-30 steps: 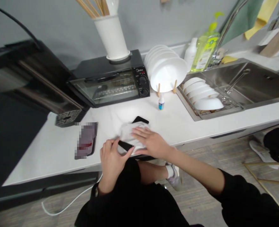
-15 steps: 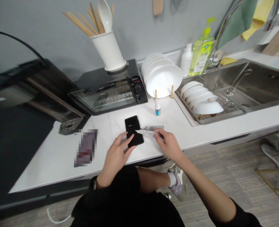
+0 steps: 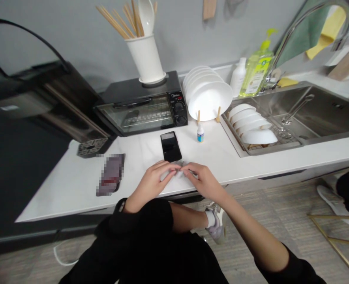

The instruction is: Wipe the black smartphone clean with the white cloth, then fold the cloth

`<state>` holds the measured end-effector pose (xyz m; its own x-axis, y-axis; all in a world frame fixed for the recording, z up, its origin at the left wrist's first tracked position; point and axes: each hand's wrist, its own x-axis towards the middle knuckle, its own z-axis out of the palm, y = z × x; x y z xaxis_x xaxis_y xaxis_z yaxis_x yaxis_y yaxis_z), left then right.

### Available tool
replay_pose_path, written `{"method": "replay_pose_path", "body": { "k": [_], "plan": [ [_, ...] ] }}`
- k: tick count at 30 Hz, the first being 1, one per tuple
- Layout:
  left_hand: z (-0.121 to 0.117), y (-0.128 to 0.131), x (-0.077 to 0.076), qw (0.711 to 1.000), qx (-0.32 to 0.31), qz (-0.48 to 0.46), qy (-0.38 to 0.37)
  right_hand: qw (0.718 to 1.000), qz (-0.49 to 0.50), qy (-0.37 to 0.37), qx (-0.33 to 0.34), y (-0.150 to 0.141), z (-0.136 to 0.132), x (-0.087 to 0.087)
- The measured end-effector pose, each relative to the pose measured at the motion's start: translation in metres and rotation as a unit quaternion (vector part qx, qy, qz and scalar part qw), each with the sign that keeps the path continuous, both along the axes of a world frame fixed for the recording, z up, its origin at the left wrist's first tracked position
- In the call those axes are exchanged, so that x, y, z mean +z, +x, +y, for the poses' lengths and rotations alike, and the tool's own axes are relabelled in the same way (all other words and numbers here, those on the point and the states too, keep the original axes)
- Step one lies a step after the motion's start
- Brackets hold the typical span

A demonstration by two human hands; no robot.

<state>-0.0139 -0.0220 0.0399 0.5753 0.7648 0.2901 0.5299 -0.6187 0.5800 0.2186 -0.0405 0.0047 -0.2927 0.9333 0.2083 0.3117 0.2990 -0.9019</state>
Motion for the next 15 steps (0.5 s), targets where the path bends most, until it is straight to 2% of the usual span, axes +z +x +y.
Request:
{"method": "replay_pose_path", "body": {
  "k": [3,8,12,15],
  "plan": [
    [-0.010,-0.004,0.002,0.999,0.023,-0.021,-0.008,1.000,0.014,-0.002,0.007,-0.010,0.000,0.004],
    [-0.013,-0.008,-0.002,0.993,0.000,-0.055,-0.106,0.999,0.043,-0.006,-0.006,-0.023,0.008,-0.008],
    [-0.013,-0.006,-0.016,0.990,0.075,-0.072,-0.100,0.998,0.057,-0.006,-0.033,-0.031,0.009,-0.015],
    [-0.012,-0.006,-0.026,0.986,0.104,-0.085,-0.096,0.998,0.052,-0.004,-0.044,-0.038,0.007,-0.016]
  ]
}}
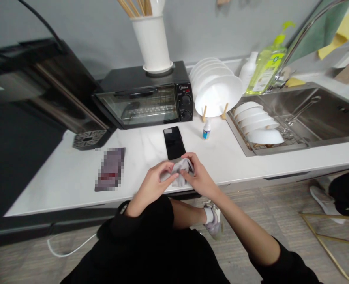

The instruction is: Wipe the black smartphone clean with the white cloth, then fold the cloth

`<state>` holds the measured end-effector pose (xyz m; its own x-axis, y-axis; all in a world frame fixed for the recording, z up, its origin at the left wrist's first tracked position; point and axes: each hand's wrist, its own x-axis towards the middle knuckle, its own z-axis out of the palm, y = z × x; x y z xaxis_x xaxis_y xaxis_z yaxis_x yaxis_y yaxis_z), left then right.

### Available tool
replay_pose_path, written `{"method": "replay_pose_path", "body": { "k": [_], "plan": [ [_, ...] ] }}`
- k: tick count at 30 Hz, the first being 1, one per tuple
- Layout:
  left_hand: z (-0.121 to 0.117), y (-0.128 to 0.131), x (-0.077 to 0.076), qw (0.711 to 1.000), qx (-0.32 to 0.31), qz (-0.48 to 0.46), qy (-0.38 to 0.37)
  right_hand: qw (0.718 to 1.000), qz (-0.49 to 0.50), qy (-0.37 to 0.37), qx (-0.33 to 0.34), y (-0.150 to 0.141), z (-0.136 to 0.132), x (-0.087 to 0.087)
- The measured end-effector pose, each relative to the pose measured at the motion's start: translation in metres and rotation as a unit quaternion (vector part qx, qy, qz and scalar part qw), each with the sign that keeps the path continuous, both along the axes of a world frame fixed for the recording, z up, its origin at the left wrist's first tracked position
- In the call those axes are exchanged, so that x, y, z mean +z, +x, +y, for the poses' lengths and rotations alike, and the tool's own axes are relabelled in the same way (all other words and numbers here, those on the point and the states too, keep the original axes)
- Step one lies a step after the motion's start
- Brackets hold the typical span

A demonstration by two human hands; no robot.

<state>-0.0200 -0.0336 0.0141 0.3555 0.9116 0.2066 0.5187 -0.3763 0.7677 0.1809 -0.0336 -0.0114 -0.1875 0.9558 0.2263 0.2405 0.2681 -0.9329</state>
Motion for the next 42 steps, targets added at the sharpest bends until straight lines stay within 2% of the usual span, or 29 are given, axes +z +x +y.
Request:
{"method": "replay_pose_path", "body": {
  "k": [3,6,11,15,19,24,29,34,37,39,42],
  "plan": [
    [0.003,-0.005,0.000,1.000,0.010,0.008,0.008,1.000,-0.016,0.006,-0.020,-0.002,0.000,0.002],
    [0.006,-0.012,0.012,0.999,0.028,0.014,0.030,0.998,-0.045,0.027,-0.032,0.004,0.002,0.009],
    [0.016,-0.020,0.051,0.996,0.031,0.032,0.077,0.989,-0.087,0.113,-0.036,0.017,0.009,0.036],
    [0.025,-0.018,0.083,0.991,0.028,0.059,0.113,0.979,-0.101,0.174,-0.038,0.014,0.015,0.059],
    [0.024,-0.014,0.098,0.990,-0.007,0.090,0.108,0.972,-0.127,0.198,-0.023,0.003,0.019,0.061],
    [0.020,-0.019,0.097,0.992,-0.014,0.092,0.079,0.973,-0.120,0.190,-0.051,0.001,0.018,0.050],
    [0.024,-0.021,0.092,0.993,-0.006,0.109,0.047,0.976,-0.112,0.186,-0.027,-0.010,0.005,0.048],
    [0.026,-0.021,0.087,0.994,-0.019,0.106,0.030,0.982,-0.097,0.153,-0.053,-0.011,0.008,0.029],
    [0.029,-0.021,0.084,0.993,-0.031,0.103,0.044,0.985,-0.071,0.140,-0.072,-0.007,0.009,0.022],
    [0.033,-0.020,0.080,0.995,-0.039,0.083,0.038,0.987,-0.061,0.134,-0.059,-0.010,0.008,0.022],
    [0.037,-0.016,0.072,0.998,-0.048,0.040,-0.018,0.990,-0.060,0.126,-0.013,-0.020,0.007,0.022]
  ]
}}
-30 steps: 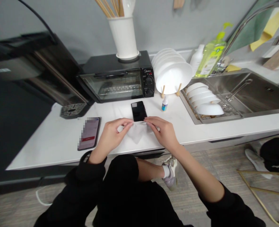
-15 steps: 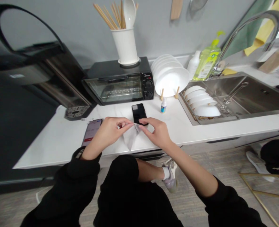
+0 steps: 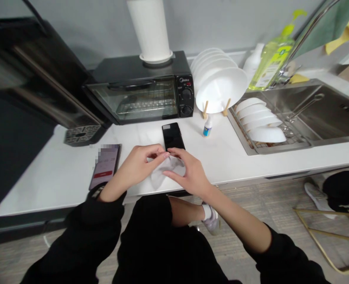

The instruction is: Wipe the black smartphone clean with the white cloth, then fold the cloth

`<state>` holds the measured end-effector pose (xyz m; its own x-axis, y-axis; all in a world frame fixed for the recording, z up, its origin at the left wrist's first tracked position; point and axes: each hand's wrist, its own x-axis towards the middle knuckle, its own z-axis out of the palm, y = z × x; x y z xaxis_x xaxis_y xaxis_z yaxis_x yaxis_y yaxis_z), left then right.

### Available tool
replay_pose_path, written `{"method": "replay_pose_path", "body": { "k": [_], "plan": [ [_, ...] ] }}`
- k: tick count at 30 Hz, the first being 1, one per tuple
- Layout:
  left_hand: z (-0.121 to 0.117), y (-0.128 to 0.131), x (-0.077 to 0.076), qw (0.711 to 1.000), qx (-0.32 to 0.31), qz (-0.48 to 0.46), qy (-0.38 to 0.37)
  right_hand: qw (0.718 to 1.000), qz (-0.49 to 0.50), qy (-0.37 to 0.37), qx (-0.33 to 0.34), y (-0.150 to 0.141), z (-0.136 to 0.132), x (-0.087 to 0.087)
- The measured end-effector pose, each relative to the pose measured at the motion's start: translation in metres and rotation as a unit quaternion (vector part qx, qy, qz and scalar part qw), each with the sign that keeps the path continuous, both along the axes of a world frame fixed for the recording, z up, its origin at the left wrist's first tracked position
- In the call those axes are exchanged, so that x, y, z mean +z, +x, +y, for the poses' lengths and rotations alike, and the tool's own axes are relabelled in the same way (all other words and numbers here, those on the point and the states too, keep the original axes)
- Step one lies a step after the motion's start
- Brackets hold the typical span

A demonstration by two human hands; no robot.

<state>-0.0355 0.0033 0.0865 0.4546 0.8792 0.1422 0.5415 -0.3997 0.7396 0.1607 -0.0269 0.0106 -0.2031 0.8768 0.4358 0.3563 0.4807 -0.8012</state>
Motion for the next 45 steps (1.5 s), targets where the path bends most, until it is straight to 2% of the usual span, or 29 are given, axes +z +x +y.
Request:
{"method": "replay_pose_path", "body": {
  "k": [2,6,10,13,17,23,31,36,39,41,43,45],
  "plan": [
    [0.002,0.001,-0.005,0.999,0.008,-0.021,-0.029,1.000,-0.002,-0.012,0.014,-0.005,0.000,-0.003],
    [0.003,-0.006,-0.009,0.996,0.075,-0.030,-0.031,0.999,0.013,-0.038,0.008,0.001,0.000,-0.012],
    [0.000,-0.014,-0.007,0.991,0.035,-0.038,-0.124,0.998,0.043,-0.040,-0.006,0.011,-0.007,-0.009],
    [-0.007,-0.010,-0.005,0.983,0.013,-0.049,-0.177,0.999,0.043,-0.024,0.006,0.007,-0.019,-0.004],
    [-0.018,0.000,0.000,0.984,0.016,-0.074,-0.164,0.999,0.033,-0.007,0.004,-0.005,-0.036,-0.008],
    [-0.030,0.000,0.008,0.990,0.027,-0.004,-0.135,0.997,0.051,-0.009,-0.061,0.003,-0.048,-0.012],
    [-0.027,-0.011,0.016,0.981,0.014,-0.001,-0.192,1.000,-0.007,0.012,-0.011,0.036,-0.033,-0.009],
    [-0.016,-0.023,0.010,0.979,0.007,0.016,-0.201,0.999,-0.006,0.020,-0.041,0.047,-0.018,-0.013],
    [-0.006,-0.027,0.012,0.992,-0.006,0.051,-0.119,0.998,0.006,0.029,-0.057,0.047,-0.002,-0.007],
    [0.001,-0.028,0.018,0.998,-0.017,0.054,0.002,0.997,0.017,0.044,-0.062,0.047,0.009,0.004],
    [0.004,-0.028,0.027,0.992,-0.022,0.033,0.121,0.996,0.027,0.063,-0.065,0.050,0.015,0.017],
    [0.001,-0.029,0.031,0.981,-0.025,0.024,0.191,0.994,0.028,0.087,-0.055,0.055,0.014,0.028]
  ]
}}
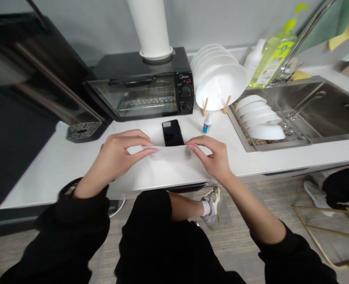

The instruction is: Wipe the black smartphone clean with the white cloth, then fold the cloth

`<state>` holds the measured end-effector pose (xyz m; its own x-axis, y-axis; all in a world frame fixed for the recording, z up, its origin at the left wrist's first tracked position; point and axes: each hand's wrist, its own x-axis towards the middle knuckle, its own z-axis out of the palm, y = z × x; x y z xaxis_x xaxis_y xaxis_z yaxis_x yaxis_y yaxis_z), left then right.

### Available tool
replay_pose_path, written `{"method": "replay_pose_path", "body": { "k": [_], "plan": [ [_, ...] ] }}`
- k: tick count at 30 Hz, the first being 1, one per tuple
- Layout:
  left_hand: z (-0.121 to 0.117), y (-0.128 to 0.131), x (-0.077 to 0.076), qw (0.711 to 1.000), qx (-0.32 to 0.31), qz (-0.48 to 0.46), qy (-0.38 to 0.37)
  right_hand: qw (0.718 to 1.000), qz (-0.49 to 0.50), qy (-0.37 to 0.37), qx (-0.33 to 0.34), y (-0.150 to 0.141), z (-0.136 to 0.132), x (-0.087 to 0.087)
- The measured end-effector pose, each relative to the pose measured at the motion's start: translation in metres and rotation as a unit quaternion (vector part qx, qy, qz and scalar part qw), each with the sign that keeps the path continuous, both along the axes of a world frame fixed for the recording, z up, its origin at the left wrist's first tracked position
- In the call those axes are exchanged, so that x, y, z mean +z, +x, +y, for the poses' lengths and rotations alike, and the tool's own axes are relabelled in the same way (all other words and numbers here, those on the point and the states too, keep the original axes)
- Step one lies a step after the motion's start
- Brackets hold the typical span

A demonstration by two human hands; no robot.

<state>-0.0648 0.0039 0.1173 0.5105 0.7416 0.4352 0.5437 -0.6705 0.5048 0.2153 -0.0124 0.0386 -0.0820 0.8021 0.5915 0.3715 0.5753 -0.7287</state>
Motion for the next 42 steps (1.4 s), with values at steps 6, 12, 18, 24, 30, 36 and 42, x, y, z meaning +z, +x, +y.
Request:
{"method": "replay_pose_path", "body": {
  "k": [6,12,18,24,30,36,42],
  "plan": [
    [-0.057,-0.002,-0.050,0.996,0.008,0.083,0.004,0.987,-0.102,-0.003,0.127,0.017,-0.041,-0.021],
    [-0.089,0.003,-0.101,0.992,0.065,0.073,-0.074,0.984,-0.121,-0.081,0.102,0.017,-0.065,-0.053],
    [-0.040,0.001,-0.104,0.981,0.144,0.085,-0.094,0.982,-0.131,-0.127,0.041,0.007,-0.022,-0.050],
    [-0.018,0.001,-0.106,0.976,0.154,0.123,-0.097,0.976,-0.162,-0.141,0.032,0.003,0.007,-0.053],
    [-0.048,0.000,-0.103,0.983,0.036,0.178,0.012,0.973,-0.213,-0.055,0.066,-0.001,-0.025,-0.044],
    [-0.057,-0.005,-0.106,0.961,-0.051,0.271,-0.035,0.958,-0.247,-0.076,0.128,0.008,-0.049,-0.054],
    [0.010,0.018,-0.101,0.977,0.053,0.199,-0.057,0.984,-0.045,-0.097,-0.139,0.059,0.036,-0.059]
  ]
}}
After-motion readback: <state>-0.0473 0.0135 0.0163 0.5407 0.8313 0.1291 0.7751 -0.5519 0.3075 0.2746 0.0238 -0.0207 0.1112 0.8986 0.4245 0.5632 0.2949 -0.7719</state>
